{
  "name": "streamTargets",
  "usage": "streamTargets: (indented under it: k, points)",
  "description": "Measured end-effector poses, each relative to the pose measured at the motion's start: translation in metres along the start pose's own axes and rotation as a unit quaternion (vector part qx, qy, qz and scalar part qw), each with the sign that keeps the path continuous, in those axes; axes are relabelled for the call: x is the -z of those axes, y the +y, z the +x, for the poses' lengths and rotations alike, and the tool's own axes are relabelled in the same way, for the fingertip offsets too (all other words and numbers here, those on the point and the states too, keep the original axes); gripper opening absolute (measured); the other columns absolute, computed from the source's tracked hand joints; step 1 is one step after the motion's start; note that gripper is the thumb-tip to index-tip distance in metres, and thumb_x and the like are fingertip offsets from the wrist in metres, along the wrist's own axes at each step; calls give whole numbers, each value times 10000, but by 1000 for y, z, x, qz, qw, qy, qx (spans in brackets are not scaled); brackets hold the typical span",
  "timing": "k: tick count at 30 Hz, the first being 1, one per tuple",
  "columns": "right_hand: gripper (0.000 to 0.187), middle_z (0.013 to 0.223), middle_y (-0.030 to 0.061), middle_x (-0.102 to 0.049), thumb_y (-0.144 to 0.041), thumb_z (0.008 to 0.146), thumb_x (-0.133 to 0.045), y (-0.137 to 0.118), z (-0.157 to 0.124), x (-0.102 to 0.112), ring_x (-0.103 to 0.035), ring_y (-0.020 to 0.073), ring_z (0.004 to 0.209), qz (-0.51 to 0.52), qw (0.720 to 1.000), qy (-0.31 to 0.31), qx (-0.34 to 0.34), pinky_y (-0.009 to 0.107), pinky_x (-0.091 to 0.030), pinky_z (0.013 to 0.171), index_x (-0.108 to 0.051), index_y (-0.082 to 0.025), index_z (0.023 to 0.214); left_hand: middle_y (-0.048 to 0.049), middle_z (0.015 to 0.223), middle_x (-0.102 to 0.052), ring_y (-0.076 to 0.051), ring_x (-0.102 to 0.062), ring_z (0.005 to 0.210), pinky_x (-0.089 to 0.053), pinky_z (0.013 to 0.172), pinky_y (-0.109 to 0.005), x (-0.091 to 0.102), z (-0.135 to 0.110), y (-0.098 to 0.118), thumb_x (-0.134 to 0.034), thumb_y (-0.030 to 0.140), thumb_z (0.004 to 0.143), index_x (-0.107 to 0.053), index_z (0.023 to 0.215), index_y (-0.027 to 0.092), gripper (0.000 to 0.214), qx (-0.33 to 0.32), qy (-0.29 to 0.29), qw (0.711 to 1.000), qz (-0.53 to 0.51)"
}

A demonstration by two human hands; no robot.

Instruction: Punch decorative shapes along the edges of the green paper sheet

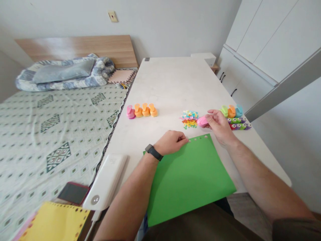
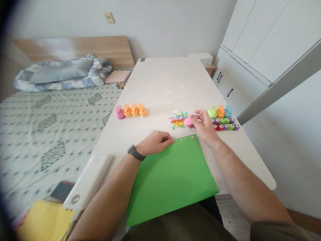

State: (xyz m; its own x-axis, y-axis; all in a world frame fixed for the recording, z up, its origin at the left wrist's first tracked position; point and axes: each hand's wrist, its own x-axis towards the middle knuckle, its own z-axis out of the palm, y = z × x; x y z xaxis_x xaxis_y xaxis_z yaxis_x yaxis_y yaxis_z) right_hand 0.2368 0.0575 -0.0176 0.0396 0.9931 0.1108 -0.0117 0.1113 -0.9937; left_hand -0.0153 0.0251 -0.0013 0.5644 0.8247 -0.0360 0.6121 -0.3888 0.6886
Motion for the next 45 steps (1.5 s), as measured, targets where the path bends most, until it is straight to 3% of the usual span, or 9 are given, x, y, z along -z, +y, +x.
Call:
streamTargets:
  k: [9, 23, 34, 38, 45]
  points:
    - [446, 902, -11, -694, -528, 839, -764, -4, -1, 0, -706, 169, 763, 11, 1000, -10, -8, 340, -605, 718, -574, -272, 1151, -12, 730, -692, -115, -556, 630, -377, 612, -244, 1, -1, 1, -551, 417, 959, -703, 811, 174, 322, 1, -1, 1000, 1]
    - [480, 1044, 12, -684, -510, 821, -788, 1, 2, 1, -725, 188, 878, 8, 1000, -10, -5, 402, -620, 826, -568, -277, 1180, -15, 735, -697, -116, -559, 632, -375, 616, -245, 1, 0, 0, -552, 427, 962, -701, 811, 173, 332, 0, -3, 1000, 3]
    - [593, 1265, 61, -619, -336, 775, -836, 4, -3, -2, -637, 249, 1193, -80, 989, -55, 111, 506, -510, 1090, -524, -290, 1277, -17, 751, -705, -121, -564, 637, -378, 615, -248, 3, -1, 2, -555, 434, 962, -709, 828, 175, 329, 6, -10, 1000, -3]
    - [581, 1348, 86, -590, -287, 819, -783, -2, -10, -5, -606, 278, 1261, -164, 966, -43, 195, 532, -467, 1148, -523, -285, 1339, -18, 755, -709, -122, -566, 636, -378, 614, -248, 3, -1, 2, -557, 436, 960, -707, 823, 177, 329, 9, -12, 1000, -6]
    - [588, 1385, 123, -598, -195, 875, -705, -17, -16, -6, -561, 330, 1322, -328, 878, -55, 343, 591, -450, 1149, -513, -285, 1424, -15, 728, -698, -118, -559, 625, -375, 607, -243, 2, -1, 2, -548, 419, 964, -709, 821, 173, 328, 6, -9, 1000, 4]
